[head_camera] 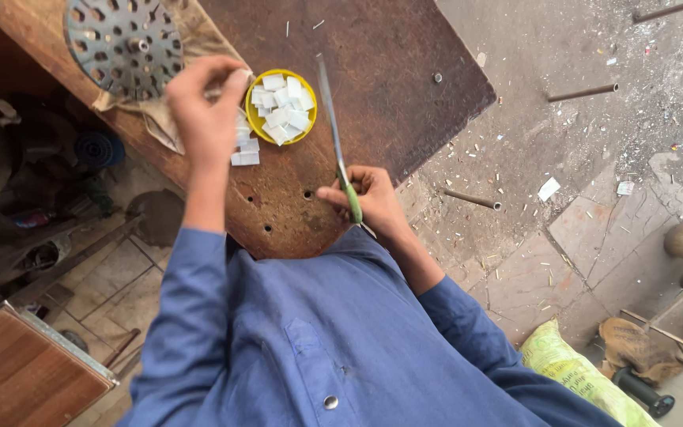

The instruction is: The person cuts small white plastic pieces with scissors and inserts them into the slots of a circular metal motor stator. The person then retrieves a small metal pin from a drawer and continues inserting the plastic pieces into the stator.

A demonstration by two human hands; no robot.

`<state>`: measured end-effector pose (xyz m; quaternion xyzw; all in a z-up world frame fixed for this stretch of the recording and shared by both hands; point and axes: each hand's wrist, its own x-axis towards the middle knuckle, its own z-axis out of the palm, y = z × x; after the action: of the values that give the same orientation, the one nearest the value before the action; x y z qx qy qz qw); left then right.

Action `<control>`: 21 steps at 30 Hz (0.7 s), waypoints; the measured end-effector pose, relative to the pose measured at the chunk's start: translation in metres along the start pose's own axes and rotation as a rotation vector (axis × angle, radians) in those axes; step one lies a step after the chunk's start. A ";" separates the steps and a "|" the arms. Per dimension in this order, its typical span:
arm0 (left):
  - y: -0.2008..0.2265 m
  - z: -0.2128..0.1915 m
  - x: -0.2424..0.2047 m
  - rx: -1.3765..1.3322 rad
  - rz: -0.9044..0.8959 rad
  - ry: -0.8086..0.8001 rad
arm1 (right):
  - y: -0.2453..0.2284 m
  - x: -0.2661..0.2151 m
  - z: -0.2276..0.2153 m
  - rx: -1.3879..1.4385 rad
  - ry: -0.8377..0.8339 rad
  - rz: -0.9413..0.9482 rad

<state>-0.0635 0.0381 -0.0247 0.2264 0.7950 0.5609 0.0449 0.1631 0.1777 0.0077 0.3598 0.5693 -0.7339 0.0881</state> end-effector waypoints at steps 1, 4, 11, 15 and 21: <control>0.006 -0.006 0.001 -0.176 -0.084 -0.011 | -0.002 0.001 0.000 -0.012 -0.030 0.016; 0.025 -0.026 -0.007 -0.516 -0.291 -0.036 | -0.006 0.002 0.007 -0.011 -0.140 0.035; 0.057 -0.026 -0.025 -0.623 -0.350 -0.041 | -0.009 0.008 0.026 0.039 -0.297 0.056; 0.058 -0.029 -0.032 -0.413 -0.378 -0.064 | -0.009 0.006 0.028 0.007 -0.290 0.052; 0.058 -0.031 -0.034 -0.469 -0.298 -0.101 | -0.010 0.002 0.026 -0.045 -0.280 0.070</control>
<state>-0.0252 0.0127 0.0337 0.1182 0.6649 0.7047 0.2176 0.1446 0.1580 0.0164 0.2715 0.5549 -0.7604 0.2005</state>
